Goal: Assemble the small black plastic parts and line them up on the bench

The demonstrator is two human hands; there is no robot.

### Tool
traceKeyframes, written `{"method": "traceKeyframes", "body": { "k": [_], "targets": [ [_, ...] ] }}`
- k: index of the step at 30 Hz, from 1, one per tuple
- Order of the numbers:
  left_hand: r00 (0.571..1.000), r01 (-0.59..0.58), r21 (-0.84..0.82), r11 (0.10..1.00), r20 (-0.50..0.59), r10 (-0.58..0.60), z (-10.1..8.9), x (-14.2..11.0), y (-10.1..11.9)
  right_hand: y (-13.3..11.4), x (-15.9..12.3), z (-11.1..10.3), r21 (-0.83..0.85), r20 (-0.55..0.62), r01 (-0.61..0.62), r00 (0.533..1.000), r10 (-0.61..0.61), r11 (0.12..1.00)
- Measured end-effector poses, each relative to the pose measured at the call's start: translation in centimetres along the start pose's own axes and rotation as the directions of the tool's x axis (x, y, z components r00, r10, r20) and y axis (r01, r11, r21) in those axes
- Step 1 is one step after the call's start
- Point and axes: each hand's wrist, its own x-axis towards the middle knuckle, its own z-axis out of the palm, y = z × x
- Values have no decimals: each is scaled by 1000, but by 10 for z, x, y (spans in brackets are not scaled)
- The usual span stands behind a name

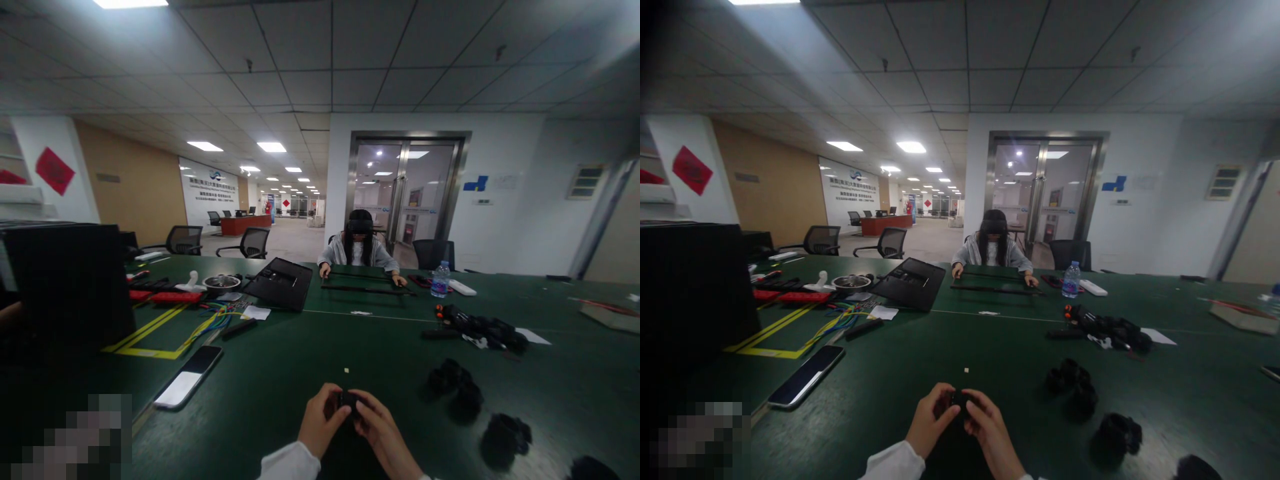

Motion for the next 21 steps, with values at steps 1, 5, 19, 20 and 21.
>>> {"method": "traceKeyframes", "body": {
  "k": [1, 5, 19, 20, 21],
  "targets": [
    [1000, 0, -3, 1000, 1, 0, 0, 0, -1, 0, 0, 0, 7, -17, 1, 1000, -1, 1000],
    [1000, -12, 6, 1000, 18, 12, 2, -2, -2, 3, 4, -4, 61, -91, -14, 996, 19, 998],
    [1000, 31, 85, 996, -3, -31, 2, 0, -4, 1, 1, 0, 21, -52, -13, 999, 14, 1000],
    [999, 43, 95, 995, -9, -42, 2, 0, -4, 1, 1, 0, 10, -43, -14, 999, 14, 1000],
    [999, 54, 106, 993, -10, -54, 2, 0, -4, 2, 1, 0, -1, -38, -17, 999, 17, 1000]
  ]
}}
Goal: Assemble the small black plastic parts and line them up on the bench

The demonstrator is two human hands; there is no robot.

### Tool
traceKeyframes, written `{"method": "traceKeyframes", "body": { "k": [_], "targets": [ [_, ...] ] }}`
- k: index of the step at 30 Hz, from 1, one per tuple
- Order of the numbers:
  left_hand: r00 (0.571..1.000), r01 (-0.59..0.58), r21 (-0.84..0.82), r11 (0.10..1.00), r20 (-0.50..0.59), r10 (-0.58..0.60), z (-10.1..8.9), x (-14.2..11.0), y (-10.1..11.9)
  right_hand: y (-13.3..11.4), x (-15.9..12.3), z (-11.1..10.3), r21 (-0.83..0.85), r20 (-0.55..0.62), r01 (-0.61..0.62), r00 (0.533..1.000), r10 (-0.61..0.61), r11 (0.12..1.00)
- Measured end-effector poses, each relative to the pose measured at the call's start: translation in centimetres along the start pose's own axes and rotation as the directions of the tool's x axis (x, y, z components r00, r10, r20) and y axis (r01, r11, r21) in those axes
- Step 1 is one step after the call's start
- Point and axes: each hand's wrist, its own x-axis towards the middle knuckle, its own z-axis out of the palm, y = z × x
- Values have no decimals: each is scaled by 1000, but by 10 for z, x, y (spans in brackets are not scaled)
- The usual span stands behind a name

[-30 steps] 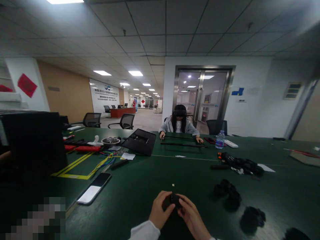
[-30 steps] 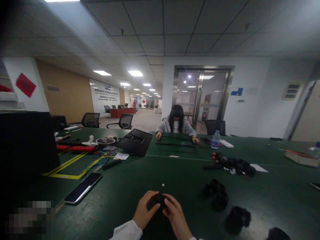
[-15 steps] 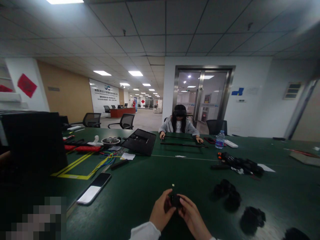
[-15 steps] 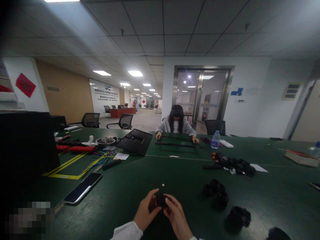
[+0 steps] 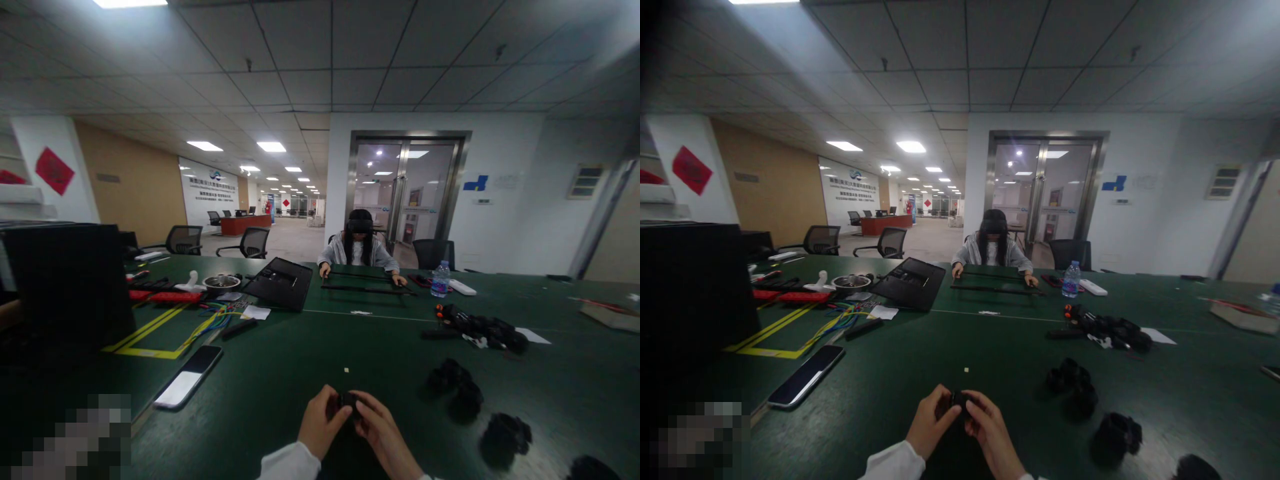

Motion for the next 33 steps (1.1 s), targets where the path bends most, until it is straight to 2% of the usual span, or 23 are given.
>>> {"method": "traceKeyframes", "body": {
  "k": [5, 9, 11, 13, 18, 26, 29, 33],
  "targets": [
    [1000, -2, 23, 1000, 1, 2, 0, -1, 1, 2, 1, -1, 15, -17, -2, 1000, 3, 1000],
    [989, -146, -46, 988, -22, 145, -3, -3, 6, 3, 2, -1, 55, -78, 8, 997, -4, 998],
    [973, -232, -57, 971, -5, 232, -4, -4, 8, 4, 3, -1, 62, -76, 14, 997, -10, 998],
    [962, -270, -57, 961, 22, 271, -5, -4, 9, 4, 3, -2, 67, -63, 20, 998, -15, 998],
    [976, -215, -46, 975, 10, 216, -6, -2, 9, 5, 3, -3, 41, -39, 17, 999, -15, 999],
    [994, -106, 72, 992, -32, 109, -4, -3, 7, 0, 1, 0, -43, 26, 11, 1000, -10, 999],
    [998, -58, 84, 995, -28, 60, -4, -3, 6, -1, 0, 1, -70, 47, 4, 999, -1, 998],
    [999, -53, 79, 995, 1, 53, -3, -3, 5, 3, 3, -2, -43, 52, 7, 999, -5, 999]
  ]
}}
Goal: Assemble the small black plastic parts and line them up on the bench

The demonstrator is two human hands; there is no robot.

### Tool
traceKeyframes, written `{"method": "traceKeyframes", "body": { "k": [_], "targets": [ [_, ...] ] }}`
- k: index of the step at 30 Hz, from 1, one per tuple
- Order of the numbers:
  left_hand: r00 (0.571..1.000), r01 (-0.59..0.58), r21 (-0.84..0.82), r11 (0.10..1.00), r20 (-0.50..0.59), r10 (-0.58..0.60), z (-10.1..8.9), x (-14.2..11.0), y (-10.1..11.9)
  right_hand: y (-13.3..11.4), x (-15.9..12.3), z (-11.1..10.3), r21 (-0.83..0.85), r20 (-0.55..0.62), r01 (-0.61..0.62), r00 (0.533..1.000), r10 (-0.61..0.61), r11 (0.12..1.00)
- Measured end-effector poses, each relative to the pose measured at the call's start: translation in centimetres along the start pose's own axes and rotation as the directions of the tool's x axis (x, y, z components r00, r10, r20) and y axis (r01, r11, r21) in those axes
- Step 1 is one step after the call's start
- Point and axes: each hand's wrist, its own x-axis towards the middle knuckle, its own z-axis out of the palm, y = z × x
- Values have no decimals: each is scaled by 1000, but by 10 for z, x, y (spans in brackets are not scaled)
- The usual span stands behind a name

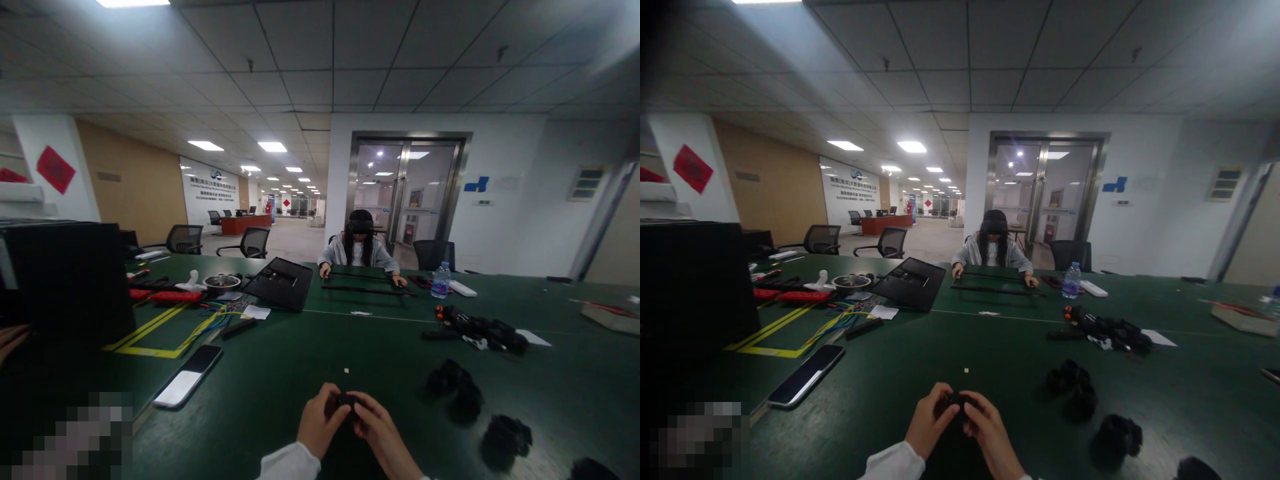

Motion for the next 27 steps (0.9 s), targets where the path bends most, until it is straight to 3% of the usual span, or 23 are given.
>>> {"method": "traceKeyframes", "body": {
  "k": [6, 17, 20, 23, 27],
  "targets": [
    [991, -131, -37, 991, 30, 132, 2, -1, -5, 7, 7, -7, 144, -99, 11, 995, 3, 990],
    [996, 90, 176, 980, 11, -93, 0, 3, 0, -2, -2, -1, 49, -4, -23, 1000, 23, 999],
    [995, 97, 241, 966, -3, -100, 0, 2, 0, -3, -2, 1, 43, -27, -21, 999, 22, 999],
    [999, 29, 193, 981, -19, -26, -1, 1, 2, -1, -1, 0, 77, -66, -6, 998, 11, 997],
    [983, -179, 45, 983, -17, 180, -2, -1, 4, 2, 2, -1, 104, -91, -1, 996, 11, 995]
  ]
}}
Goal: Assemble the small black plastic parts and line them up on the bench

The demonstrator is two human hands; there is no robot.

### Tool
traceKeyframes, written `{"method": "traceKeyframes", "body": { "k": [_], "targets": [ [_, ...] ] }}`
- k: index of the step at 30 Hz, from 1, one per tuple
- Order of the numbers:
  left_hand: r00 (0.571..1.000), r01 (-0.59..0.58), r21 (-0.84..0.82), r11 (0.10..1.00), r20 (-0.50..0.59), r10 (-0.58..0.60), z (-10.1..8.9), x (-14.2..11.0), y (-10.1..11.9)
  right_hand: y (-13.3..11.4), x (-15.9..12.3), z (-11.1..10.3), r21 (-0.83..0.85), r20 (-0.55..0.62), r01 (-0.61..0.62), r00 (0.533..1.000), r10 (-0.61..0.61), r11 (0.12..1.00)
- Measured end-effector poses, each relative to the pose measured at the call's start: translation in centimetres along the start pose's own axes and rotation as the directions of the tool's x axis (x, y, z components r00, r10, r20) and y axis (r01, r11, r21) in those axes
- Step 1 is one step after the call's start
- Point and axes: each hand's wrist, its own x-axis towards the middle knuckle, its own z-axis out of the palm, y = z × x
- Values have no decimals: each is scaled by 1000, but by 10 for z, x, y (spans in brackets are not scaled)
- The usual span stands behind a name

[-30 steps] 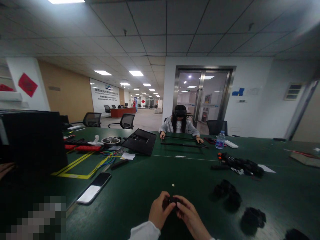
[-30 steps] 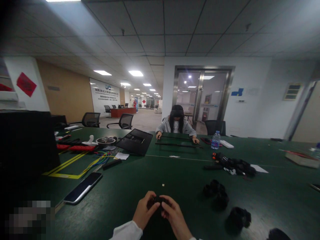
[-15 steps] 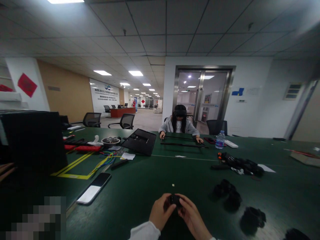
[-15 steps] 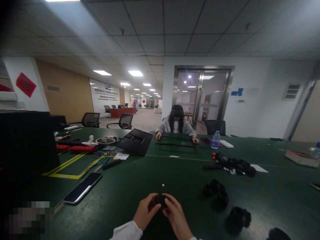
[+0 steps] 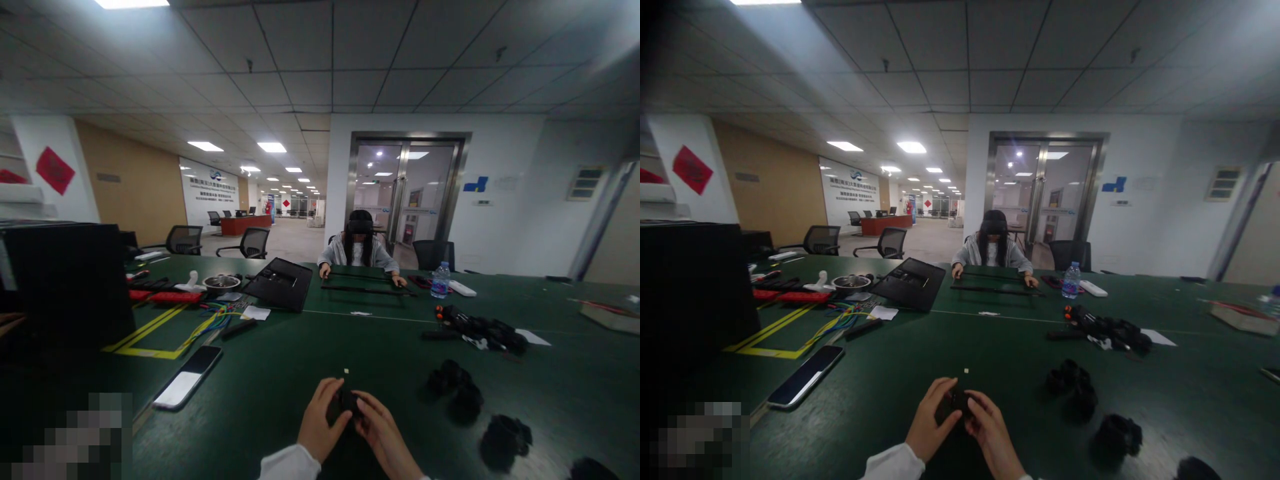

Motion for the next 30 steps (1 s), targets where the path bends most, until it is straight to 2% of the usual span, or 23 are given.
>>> {"method": "traceKeyframes", "body": {
  "k": [2, 4, 9, 14, 19, 21, 26, 30],
  "targets": [
    [997, -76, -44, 996, 32, 77, 0, 0, -1, 1, 1, -1, 9, -7, 5, 1000, -5, 1000],
    [994, -89, -67, 994, 53, 92, 1, 0, -2, 2, 1, -2, 18, -4, 8, 1000, -8, 1000],
    [999, -21, -61, 998, 46, 24, 1, 0, -4, -1, -1, -1, -7, 7, -2, 1000, 2, 1000],
    [994, 114, -36, 993, 1, -114, 1, 0, -2, -4, -4, 3, -62, 58, -1, 998, 4, 998],
    [979, 198, 3, 980, 50, -198, -1, 1, 2, -2, -3, 2, -78, 91, 8, 996, -1, 997],
    [980, 190, 4, 982, 59, -190, -1, 1, 1, -1, -2, 1, -65, 76, 5, 997, 0, 998],
    [998, 32, -47, 998, 59, -29, 4, -1, -6, 0, 0, -1, 26, -18, 0, 1000, 0, 1000],
    [986, 144, -30, 989, 83, -141, 6, 0, -8, -2, 0, 0, 19, -11, -8, 1000, 8, 1000]
  ]
}}
